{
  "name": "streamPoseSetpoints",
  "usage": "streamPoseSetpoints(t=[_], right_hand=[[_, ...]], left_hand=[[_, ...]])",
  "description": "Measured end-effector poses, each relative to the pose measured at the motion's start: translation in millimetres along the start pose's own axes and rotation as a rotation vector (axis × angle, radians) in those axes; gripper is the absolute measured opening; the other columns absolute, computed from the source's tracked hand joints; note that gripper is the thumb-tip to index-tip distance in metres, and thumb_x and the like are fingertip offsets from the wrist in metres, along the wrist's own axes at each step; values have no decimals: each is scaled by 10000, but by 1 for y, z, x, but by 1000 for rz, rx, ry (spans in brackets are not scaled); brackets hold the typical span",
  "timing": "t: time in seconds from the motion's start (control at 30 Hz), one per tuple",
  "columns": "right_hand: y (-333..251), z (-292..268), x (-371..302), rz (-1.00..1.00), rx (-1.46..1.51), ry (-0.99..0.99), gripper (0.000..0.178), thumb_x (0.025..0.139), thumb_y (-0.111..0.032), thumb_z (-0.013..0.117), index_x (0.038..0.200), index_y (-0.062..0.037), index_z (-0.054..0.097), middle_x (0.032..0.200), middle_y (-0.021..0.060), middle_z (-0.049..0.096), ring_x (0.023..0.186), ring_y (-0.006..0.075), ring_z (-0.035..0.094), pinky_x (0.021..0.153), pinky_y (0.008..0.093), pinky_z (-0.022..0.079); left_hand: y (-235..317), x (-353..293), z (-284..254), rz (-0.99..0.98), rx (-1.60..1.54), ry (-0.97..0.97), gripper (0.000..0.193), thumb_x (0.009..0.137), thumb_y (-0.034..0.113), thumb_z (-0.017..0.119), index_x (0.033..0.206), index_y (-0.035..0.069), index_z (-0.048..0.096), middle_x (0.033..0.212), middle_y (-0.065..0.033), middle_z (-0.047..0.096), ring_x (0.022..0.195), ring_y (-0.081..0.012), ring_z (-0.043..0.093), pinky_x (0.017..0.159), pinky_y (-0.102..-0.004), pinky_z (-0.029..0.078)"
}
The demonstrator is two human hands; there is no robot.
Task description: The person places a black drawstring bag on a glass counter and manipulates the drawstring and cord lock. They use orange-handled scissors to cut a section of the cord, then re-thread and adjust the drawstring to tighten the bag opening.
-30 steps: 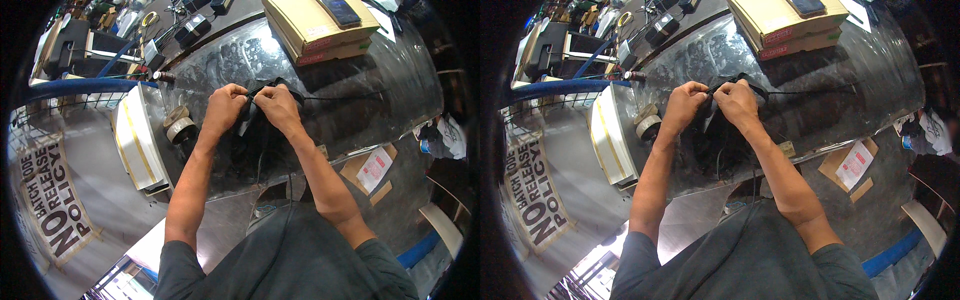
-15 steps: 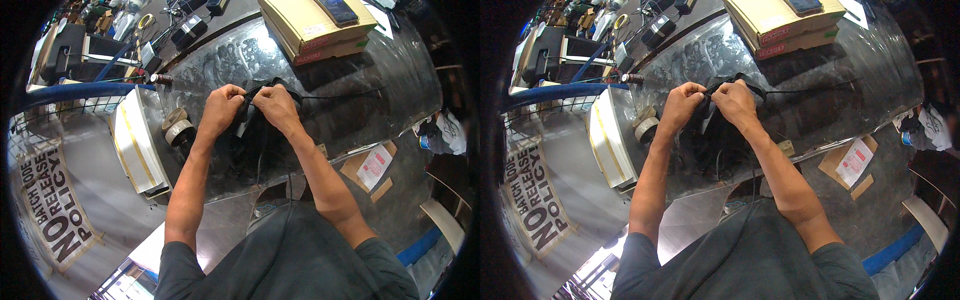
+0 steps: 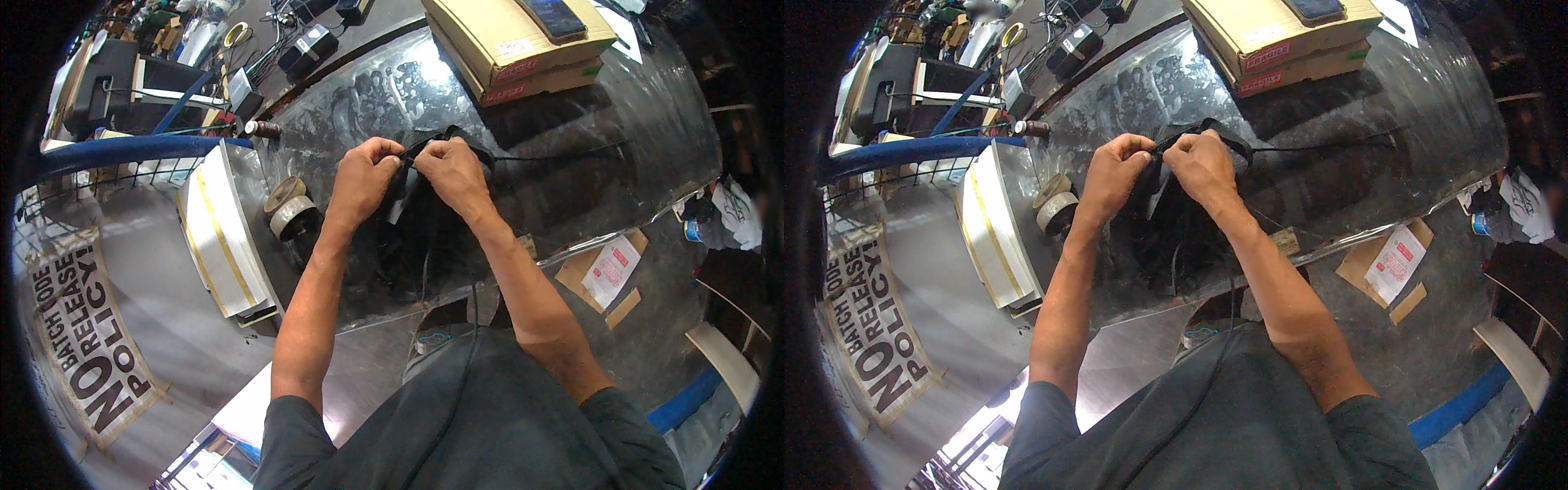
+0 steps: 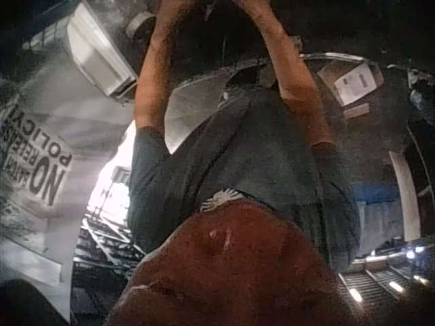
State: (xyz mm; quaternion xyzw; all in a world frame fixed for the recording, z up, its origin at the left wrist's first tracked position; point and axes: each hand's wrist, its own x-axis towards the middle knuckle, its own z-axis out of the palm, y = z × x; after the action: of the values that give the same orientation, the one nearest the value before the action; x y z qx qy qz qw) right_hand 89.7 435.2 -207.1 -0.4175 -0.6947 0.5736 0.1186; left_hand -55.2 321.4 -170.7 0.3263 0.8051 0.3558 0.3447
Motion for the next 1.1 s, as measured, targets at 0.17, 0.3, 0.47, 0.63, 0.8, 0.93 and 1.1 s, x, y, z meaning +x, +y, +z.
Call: streamPoseSetpoints(t=[0.17,0.3,0.47,0.63,0.8,0.93,1.1], right_hand=[[5,4,-1,-38,4,17,283,840,-320,702,872,-48,777,838,128,647,896,241,630,840,378,500],[2,1,0,-5,40,-26,271,815,-297,699,906,-65,807,939,178,658,995,316,643,897,411,504],[3,5,2,-1,49,32,279,818,-266,692,948,-59,826,864,187,716,918,312,708,851,407,535],[-2,-3,5,-9,34,-108,292,826,-272,694,917,-20,810,757,159,744,710,248,729,720,380,543],[10,2,14,32,59,-118,294,843,-292,704,916,-25,805,762,115,743,695,198,700,684,362,524],[13,2,14,66,181,-165,304,849,-299,719,913,-11,795,736,79,718,655,141,639,646,339,499],[7,1,12,42,143,-163,310,841,-299,720,928,-12,797,707,93,692,676,164,629,671,344,501]], left_hand=[[-3,0,-1,18,-17,-6,244,970,73,646,1181,-22,724,990,-26,741,882,-79,654,800,-255,521],[-1,0,-3,-28,-30,-15,261,974,79,645,1201,-23,721,987,-27,740,841,-75,647,753,-259,523],[7,5,1,-140,-104,-48,279,950,74,654,1201,-18,733,984,-41,751,808,-92,661,731,-272,542],[-1,2,7,-14,-7,6,300,916,90,690,1194,-6,743,1003,-72,772,861,-142,702,815,-304,565],[-2,-1,6,99,74,48,335,897,141,727,1201,2,741,1063,-126,786,980,-234,744,922,-350,561],[9,-12,4,117,184,34,339,904,173,725,1192,-6,743,1090,-172,788,1016,-276,760,925,-367,566],[2,-5,-2,104,102,19,319,911,175,711,1171,-5,751,1084,-197,787,1010,-295,768,916,-380,572]])
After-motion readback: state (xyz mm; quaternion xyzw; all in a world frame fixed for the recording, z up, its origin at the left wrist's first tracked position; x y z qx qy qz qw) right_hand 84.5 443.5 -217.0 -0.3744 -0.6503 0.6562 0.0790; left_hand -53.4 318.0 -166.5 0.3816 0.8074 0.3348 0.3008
